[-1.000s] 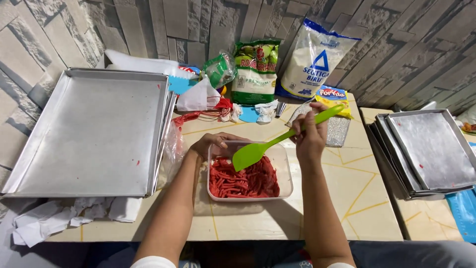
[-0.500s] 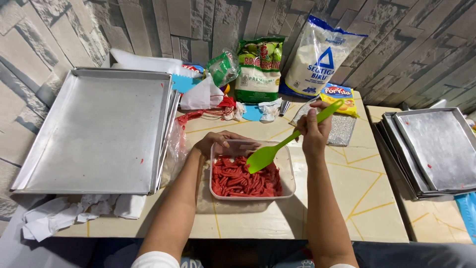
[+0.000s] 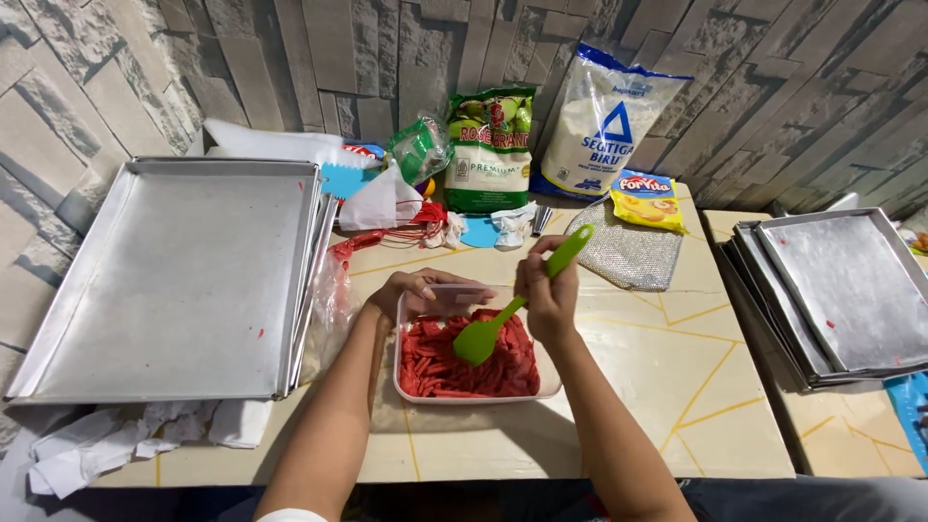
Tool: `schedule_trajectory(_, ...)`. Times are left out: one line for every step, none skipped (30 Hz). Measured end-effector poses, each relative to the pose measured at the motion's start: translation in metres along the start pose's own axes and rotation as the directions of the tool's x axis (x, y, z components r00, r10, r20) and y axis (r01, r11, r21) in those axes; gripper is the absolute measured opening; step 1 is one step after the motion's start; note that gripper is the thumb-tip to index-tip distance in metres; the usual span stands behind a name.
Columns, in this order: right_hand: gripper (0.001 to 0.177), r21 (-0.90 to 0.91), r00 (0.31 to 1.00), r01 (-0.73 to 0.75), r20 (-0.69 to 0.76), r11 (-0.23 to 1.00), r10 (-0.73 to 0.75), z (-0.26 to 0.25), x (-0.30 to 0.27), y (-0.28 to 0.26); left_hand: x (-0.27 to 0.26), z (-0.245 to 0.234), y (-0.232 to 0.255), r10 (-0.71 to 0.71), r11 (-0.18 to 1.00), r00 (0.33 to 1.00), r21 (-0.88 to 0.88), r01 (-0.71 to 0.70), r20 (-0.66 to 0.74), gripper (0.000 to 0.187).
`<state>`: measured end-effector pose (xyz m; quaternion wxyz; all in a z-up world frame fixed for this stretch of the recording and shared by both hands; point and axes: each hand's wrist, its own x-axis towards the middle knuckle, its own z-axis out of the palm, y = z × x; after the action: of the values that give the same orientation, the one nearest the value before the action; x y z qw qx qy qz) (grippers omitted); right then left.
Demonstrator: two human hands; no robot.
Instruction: Mixing a red dough-like substance in a plastic container using a green spatula
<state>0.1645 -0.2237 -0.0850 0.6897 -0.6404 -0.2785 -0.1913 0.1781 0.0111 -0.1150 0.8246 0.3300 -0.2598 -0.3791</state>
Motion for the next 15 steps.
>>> schedule_trajectory(0.008,0.0,1.0,-0.001,0.004,1.0,0.001,0.002,-0.001,-0.001,0.001,0.002,-0.001,0.003,1.0,1.0,-0.001,-0.003,-0.001,0.091)
schedule_trajectory(0.008,-0.044,0.998,0.005,0.059,0.999,-0.003,0.004,-0.002,-0.002,0.001,0.003,0.0,0.0,1.0,1.0,-0.003,0.0,-0.027,0.091)
schedule_trajectory(0.009,-0.088,0.993,0.013,0.115,0.996,-0.003,0.007,-0.003,-0.003,0.002,0.005,0.0,-0.003,1.0,0.999,-0.006,0.003,-0.053,0.091)
schedule_trajectory(0.009,-0.086,0.993,0.016,0.114,0.996,-0.006,0.013,-0.003,-0.013,0.001,0.001,-0.003,-0.004,1.0,0.999,-0.002,0.003,-0.054,0.091)
schedule_trajectory(0.011,-0.116,0.982,-0.041,0.181,0.992,0.061,0.019,-0.003,-0.022,0.001,-0.002,-0.006,-0.004,1.0,0.997,-0.007,0.003,-0.072,0.091)
schedule_trajectory(0.013,-0.151,0.96,-0.096,0.247,0.984,0.132,0.024,-0.004,-0.032,0.0,-0.006,-0.01,-0.003,1.0,0.996,-0.013,0.001,-0.092,0.091)
schedule_trajectory(0.013,-0.149,0.96,-0.094,0.249,0.984,0.13,0.025,-0.005,-0.037,0.003,-0.013,-0.014,-0.001,1.0,0.996,-0.011,0.0,-0.093,0.091)
schedule_trajectory(0.013,-0.203,0.947,-0.077,0.29,0.976,0.135,0.026,-0.007,-0.042,0.004,-0.021,-0.019,0.007,1.0,0.994,-0.028,-0.01,-0.11,0.091)
schedule_trajectory(0.013,-0.256,0.933,-0.057,0.33,0.965,0.143,0.027,-0.009,-0.047,0.006,-0.029,-0.023,0.015,0.999,0.992,-0.045,-0.021,-0.127,0.091)
schedule_trajectory(0.013,-0.253,0.934,-0.058,0.329,0.966,0.142,0.022,-0.009,-0.033,0.005,-0.016,-0.016,0.013,0.999,0.992,-0.043,-0.018,-0.129,0.091)
schedule_trajectory(0.014,-0.116,0.97,-0.073,0.225,0.991,0.097,0.019,-0.009,-0.018,0.005,-0.003,-0.008,0.009,1.0,0.994,-0.022,-0.012,-0.109,0.09)
schedule_trajectory(0.016,0.022,0.991,-0.075,0.11,0.997,0.072,0.015,-0.01,-0.004,0.004,0.01,-0.003,0.003,1.0,0.996,-0.006,-0.003,-0.089,0.09)
schedule_trajectory(0.016,0.022,0.991,-0.079,0.107,0.997,0.076,0.009,-0.004,-0.003,0.003,0.008,-0.001,-0.002,1.0,0.996,-0.01,0.001,-0.091,0.09)
schedule_trajectory(0.015,0.061,0.999,-0.047,0.03,0.997,0.046,0.002,0.0,-0.002,0.002,0.007,-0.003,0.003,1.0,0.996,-0.003,-0.004,-0.087,0.089)
schedule_trajectory(0.014,0.096,0.999,-0.013,-0.048,0.995,0.017,-0.005,0.004,-0.001,0.002,0.005,-0.003,0.008,1.0,0.997,0.004,-0.008,-0.083,0.088)
